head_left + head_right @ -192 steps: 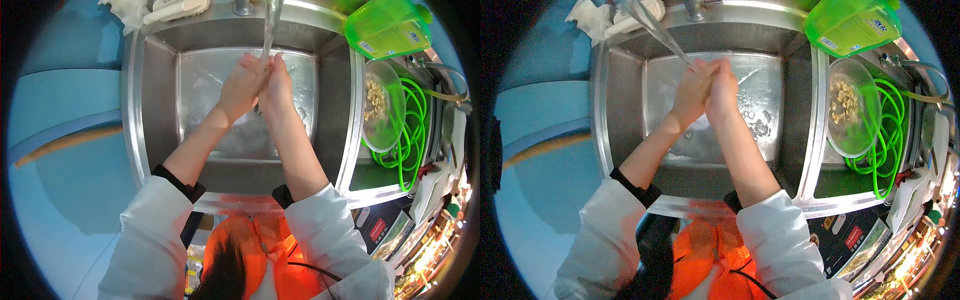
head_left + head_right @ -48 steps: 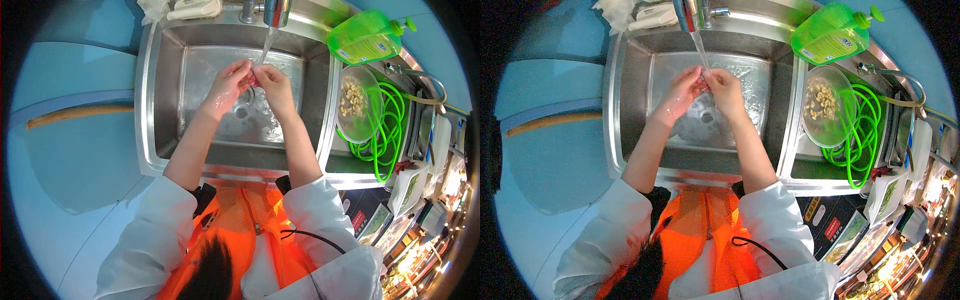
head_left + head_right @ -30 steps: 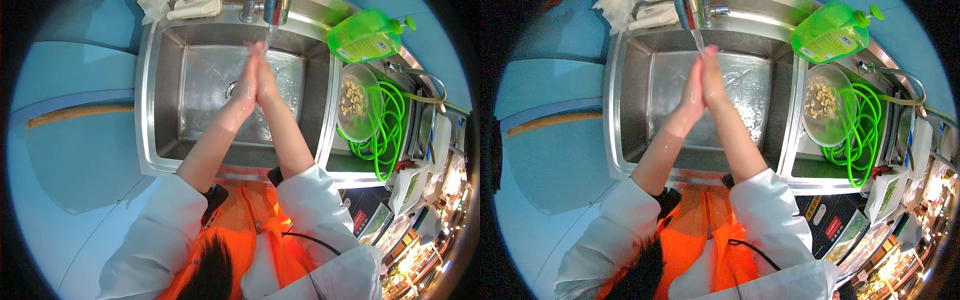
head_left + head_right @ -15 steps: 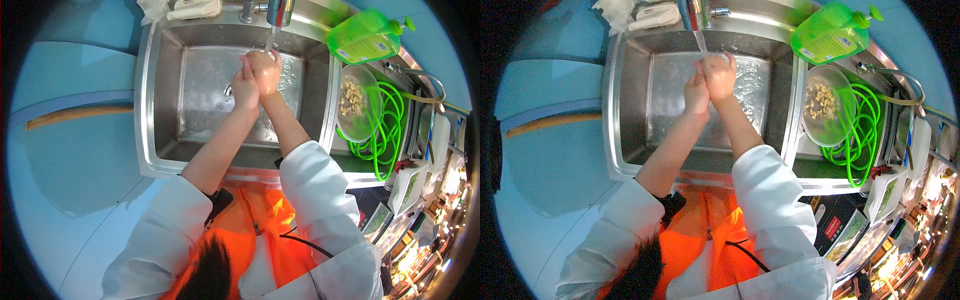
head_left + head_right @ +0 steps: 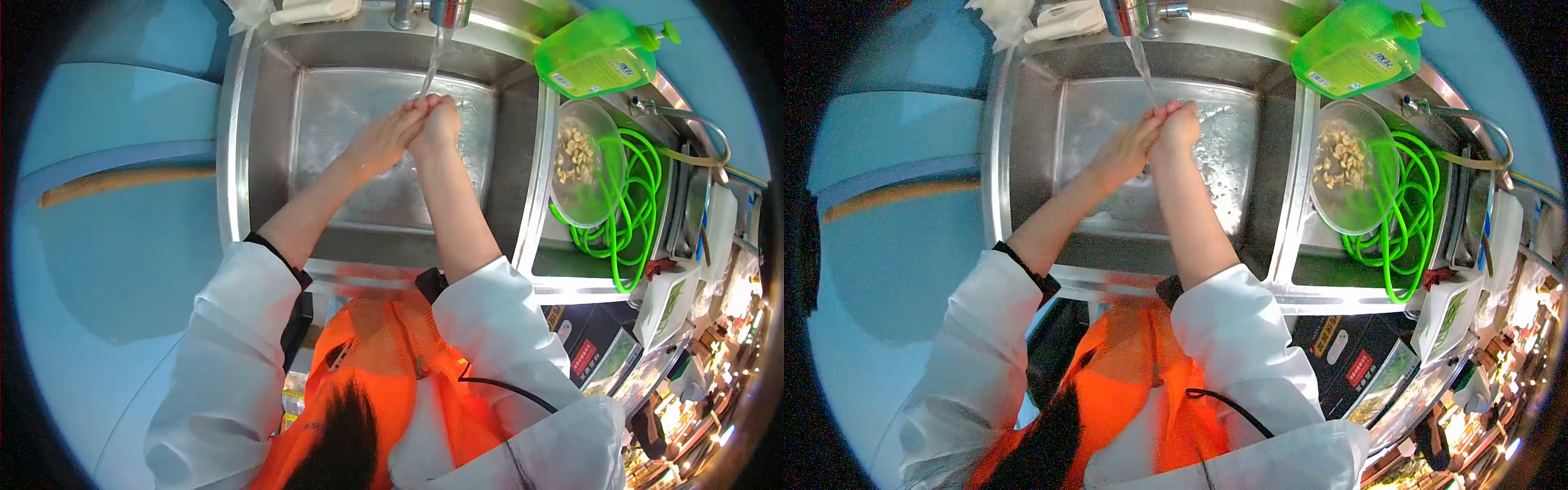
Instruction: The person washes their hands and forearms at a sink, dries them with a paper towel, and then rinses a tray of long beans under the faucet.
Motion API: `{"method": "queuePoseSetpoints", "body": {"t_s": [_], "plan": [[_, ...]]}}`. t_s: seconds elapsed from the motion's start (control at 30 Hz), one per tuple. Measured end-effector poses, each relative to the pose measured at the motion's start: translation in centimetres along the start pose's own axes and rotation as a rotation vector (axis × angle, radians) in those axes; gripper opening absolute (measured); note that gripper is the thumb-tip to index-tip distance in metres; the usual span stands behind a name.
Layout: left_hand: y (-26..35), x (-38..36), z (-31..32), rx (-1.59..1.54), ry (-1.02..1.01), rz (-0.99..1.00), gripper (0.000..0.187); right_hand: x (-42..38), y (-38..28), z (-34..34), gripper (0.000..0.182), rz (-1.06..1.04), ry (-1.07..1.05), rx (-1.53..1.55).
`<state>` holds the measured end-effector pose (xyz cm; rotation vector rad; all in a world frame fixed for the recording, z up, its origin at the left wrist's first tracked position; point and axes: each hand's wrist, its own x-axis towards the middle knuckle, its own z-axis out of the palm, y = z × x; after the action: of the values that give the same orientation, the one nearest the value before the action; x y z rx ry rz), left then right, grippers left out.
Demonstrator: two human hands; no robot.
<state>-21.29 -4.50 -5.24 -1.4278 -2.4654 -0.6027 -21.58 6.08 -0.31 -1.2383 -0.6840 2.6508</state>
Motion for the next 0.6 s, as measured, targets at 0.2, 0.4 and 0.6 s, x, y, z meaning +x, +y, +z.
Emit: {"method": "queuePoseSetpoints", "body": {"t_s": [0.2,0.4,0.6], "plan": [[0.2,3.5,-1.7,-0.663,0.406,-0.942,0.018,-2.2,1.5,-0.9,0.012,-0.711,0.141,-0.799],[1.2,4.6,-2.7,-1.791,0.613,-1.525,0.022,-3.1,0.5,-0.1,0.029,-1.013,-0.141,-1.356],[-1.6,2.1,-2.7,-2.455,0.186,-1.233,0.023,-3.2,-2.3,-0.2,0.031,-0.191,-0.399,-0.902]]}}
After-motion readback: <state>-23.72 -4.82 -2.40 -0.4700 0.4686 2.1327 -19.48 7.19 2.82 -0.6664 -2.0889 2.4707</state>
